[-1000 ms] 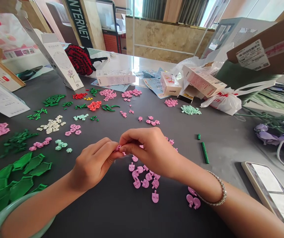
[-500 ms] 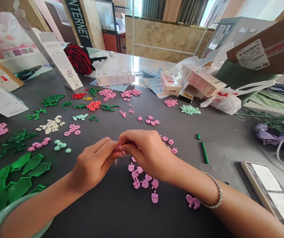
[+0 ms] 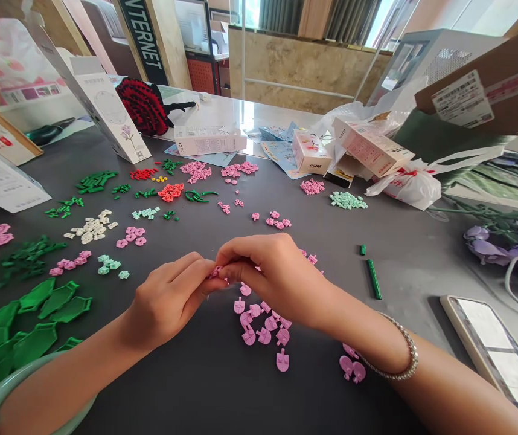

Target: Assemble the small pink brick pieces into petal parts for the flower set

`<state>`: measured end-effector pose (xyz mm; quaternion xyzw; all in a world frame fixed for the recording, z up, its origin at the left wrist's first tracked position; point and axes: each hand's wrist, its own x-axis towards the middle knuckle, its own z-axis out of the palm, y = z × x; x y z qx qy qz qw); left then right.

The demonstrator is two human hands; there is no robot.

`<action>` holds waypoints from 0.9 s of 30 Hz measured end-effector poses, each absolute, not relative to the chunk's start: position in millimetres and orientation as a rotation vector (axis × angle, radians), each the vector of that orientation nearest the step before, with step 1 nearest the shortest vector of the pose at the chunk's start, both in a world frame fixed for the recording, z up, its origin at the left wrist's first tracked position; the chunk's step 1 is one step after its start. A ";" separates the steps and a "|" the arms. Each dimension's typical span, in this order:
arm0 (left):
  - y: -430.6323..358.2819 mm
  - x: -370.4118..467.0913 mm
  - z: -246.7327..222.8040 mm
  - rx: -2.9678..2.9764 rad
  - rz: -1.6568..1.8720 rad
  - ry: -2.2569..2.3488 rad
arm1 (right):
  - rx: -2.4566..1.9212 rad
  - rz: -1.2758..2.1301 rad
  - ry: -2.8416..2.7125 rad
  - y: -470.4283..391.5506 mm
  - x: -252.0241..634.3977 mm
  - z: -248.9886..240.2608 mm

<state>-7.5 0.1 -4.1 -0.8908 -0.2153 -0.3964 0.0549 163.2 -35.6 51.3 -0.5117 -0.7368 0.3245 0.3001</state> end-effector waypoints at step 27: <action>0.1 -6.1 -3.3 -2.686 -1.181 -0.647 | -1.326 0.967 -1.838 -31.9 169.9 51.4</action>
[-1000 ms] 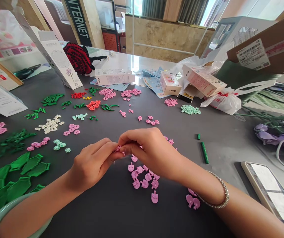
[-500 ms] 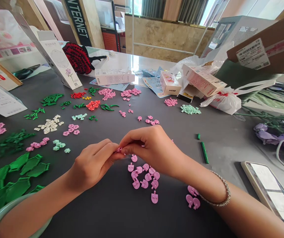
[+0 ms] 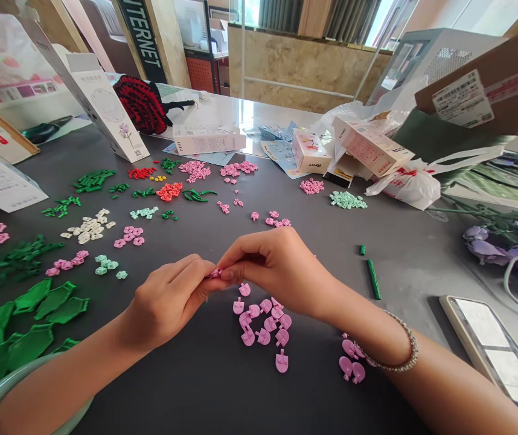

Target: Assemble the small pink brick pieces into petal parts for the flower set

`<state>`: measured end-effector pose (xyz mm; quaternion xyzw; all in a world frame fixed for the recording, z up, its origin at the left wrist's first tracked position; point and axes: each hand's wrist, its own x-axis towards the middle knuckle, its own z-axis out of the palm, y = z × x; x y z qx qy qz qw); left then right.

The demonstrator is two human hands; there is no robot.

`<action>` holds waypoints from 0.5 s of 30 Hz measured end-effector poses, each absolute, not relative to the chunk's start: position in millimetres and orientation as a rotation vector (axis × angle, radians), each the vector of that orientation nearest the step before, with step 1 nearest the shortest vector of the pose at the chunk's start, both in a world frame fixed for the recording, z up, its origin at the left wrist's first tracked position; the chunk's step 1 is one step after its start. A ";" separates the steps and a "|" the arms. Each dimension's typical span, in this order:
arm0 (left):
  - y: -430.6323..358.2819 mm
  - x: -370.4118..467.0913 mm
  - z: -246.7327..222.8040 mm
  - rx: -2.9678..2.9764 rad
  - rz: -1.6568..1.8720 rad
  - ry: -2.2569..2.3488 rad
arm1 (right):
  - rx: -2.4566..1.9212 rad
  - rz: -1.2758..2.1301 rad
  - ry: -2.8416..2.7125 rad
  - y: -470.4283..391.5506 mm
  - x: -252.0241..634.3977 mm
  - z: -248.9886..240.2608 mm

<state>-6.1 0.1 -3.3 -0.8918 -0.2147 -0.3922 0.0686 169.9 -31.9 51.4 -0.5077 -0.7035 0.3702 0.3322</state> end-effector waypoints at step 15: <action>-1.5 -5.7 -4.0 -2.617 -1.107 -0.652 | -1.285 0.846 -1.844 -32.9 164.3 45.0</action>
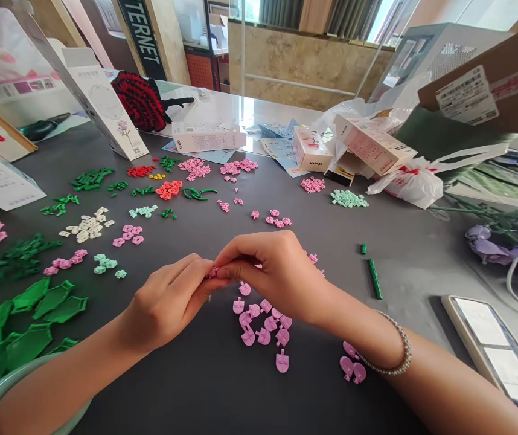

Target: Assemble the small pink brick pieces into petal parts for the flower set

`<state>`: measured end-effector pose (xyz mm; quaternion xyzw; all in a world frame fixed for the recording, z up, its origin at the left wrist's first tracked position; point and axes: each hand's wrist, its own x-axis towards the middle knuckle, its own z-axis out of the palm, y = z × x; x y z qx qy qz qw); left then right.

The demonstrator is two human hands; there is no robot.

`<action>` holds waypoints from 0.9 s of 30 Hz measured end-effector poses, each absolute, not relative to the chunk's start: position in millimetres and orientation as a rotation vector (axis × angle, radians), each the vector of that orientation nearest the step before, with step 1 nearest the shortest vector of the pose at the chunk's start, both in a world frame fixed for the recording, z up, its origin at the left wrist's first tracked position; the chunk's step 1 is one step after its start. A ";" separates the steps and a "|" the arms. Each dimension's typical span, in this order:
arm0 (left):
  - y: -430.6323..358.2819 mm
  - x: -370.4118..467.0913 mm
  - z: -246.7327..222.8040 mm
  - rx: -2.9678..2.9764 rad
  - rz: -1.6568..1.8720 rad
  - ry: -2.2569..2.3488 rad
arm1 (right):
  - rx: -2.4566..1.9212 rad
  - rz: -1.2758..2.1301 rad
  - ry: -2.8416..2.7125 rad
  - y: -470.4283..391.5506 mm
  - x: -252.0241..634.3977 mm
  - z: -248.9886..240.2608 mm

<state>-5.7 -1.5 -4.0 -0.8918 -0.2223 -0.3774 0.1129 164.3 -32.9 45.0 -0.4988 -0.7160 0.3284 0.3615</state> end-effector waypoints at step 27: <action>-3.4 -1.4 -13.6 -3.254 -1.733 -0.877 | -1.304 0.908 -2.012 9.3 191.0 47.8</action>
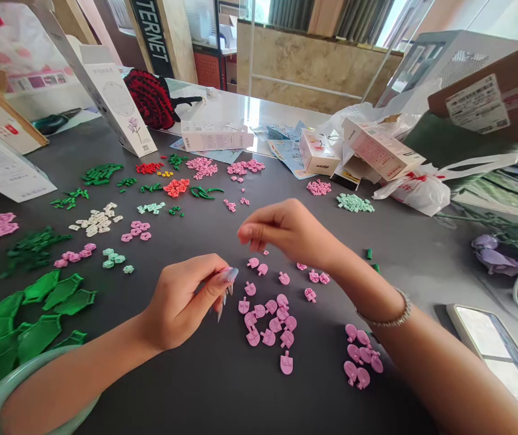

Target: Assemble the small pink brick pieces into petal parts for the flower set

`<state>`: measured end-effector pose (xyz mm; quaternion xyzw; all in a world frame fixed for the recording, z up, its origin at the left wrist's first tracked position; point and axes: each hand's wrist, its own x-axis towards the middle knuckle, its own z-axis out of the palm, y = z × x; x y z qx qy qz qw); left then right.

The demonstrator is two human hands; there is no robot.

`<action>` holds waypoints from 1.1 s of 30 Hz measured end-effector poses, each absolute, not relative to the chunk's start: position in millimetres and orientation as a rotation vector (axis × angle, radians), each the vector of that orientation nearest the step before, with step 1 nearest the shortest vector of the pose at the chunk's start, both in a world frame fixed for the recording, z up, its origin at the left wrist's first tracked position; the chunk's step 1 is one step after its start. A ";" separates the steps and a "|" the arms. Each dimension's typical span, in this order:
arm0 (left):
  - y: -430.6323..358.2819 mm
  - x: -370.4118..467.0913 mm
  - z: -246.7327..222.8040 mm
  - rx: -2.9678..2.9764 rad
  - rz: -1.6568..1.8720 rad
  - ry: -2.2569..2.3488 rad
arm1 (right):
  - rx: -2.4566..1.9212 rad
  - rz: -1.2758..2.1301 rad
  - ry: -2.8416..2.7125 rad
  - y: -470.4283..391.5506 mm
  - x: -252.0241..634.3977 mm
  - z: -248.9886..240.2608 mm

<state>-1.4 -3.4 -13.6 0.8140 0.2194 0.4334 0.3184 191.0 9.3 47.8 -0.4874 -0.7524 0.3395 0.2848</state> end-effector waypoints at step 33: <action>7.6 4.8 -8.0 1.196 0.862 0.779 | -1.813 0.201 -2.495 101.8 173.5 9.7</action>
